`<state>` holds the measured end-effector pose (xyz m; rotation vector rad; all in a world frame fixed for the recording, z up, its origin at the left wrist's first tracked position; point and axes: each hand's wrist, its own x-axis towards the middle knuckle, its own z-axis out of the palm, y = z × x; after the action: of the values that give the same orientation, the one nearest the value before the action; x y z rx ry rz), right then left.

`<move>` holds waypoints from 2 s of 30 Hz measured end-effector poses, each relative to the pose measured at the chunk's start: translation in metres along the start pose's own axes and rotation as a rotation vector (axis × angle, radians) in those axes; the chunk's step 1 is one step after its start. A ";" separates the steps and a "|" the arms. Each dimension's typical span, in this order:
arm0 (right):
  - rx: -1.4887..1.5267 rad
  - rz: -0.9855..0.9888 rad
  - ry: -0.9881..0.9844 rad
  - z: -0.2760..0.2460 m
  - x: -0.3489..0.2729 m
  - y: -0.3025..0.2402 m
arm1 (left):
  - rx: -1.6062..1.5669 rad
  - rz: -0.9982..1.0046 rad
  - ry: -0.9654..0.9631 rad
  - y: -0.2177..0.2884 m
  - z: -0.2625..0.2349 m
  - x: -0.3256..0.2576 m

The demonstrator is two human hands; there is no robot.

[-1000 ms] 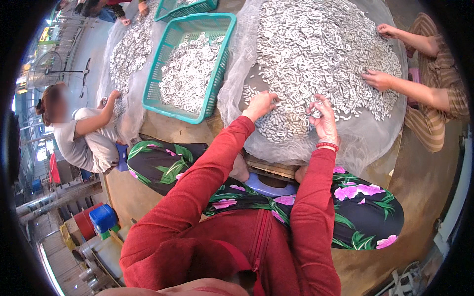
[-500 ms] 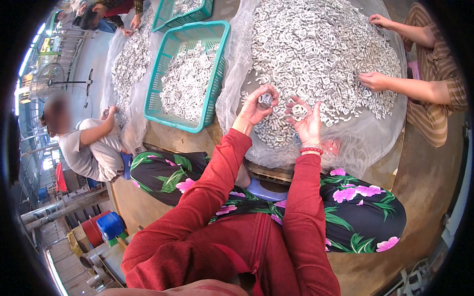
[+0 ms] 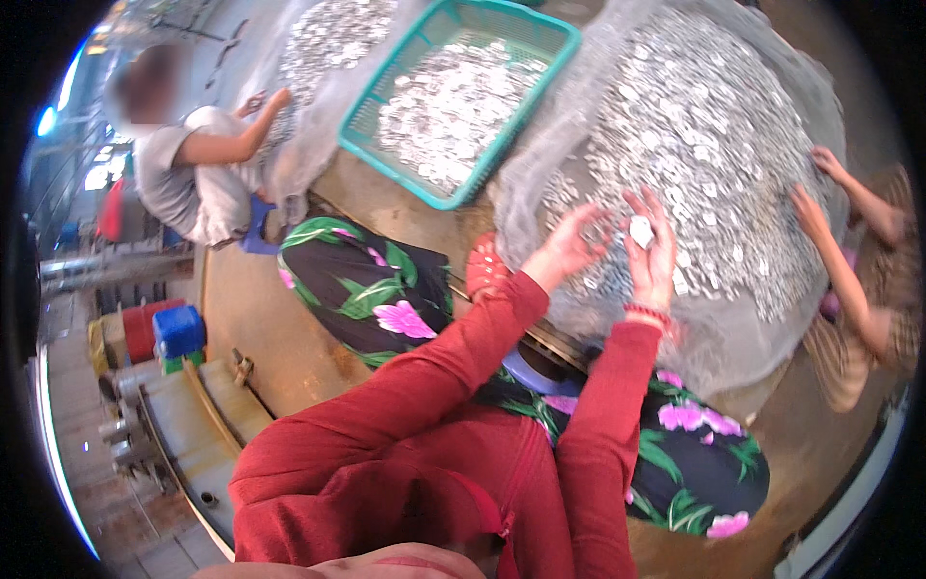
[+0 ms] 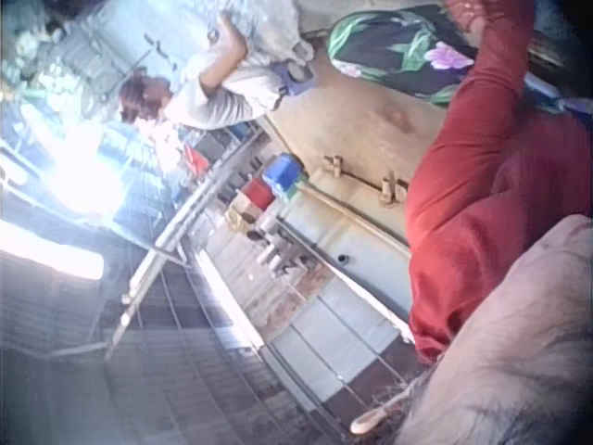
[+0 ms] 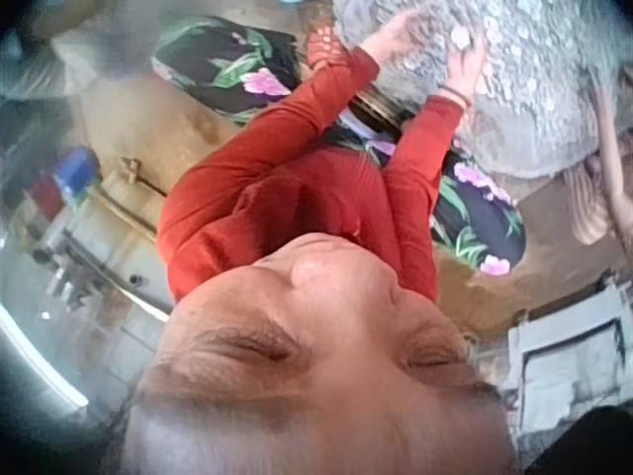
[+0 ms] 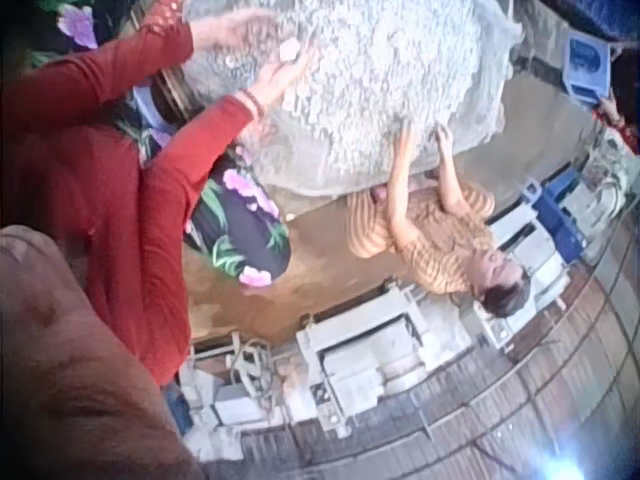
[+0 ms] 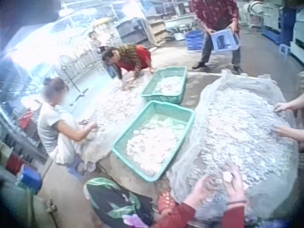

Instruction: The person sits on a low stool and sorts small white plastic parts from a large pile on a mesh sheet into a green basket. They pick up handfuls of parts, separate them, and place the sorted items into the basket while other workers perform similar tasks nearby.

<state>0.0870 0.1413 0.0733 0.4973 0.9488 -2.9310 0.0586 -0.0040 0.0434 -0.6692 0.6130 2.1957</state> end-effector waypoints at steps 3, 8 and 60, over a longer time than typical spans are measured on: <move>0.200 -0.015 -0.112 -0.006 -0.001 -0.003 | -0.009 -0.058 -0.010 0.018 0.000 0.002; 0.014 0.011 -0.098 0.038 -0.005 -0.012 | -0.114 0.014 -0.025 0.014 0.001 -0.004; -1.073 0.156 0.418 -0.088 0.008 0.049 | 2.442 0.510 -0.254 -0.034 -0.057 0.001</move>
<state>0.1107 0.1524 -0.0242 0.9936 2.1317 -1.7710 0.0995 -0.0173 -0.0076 1.0893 2.4459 0.3964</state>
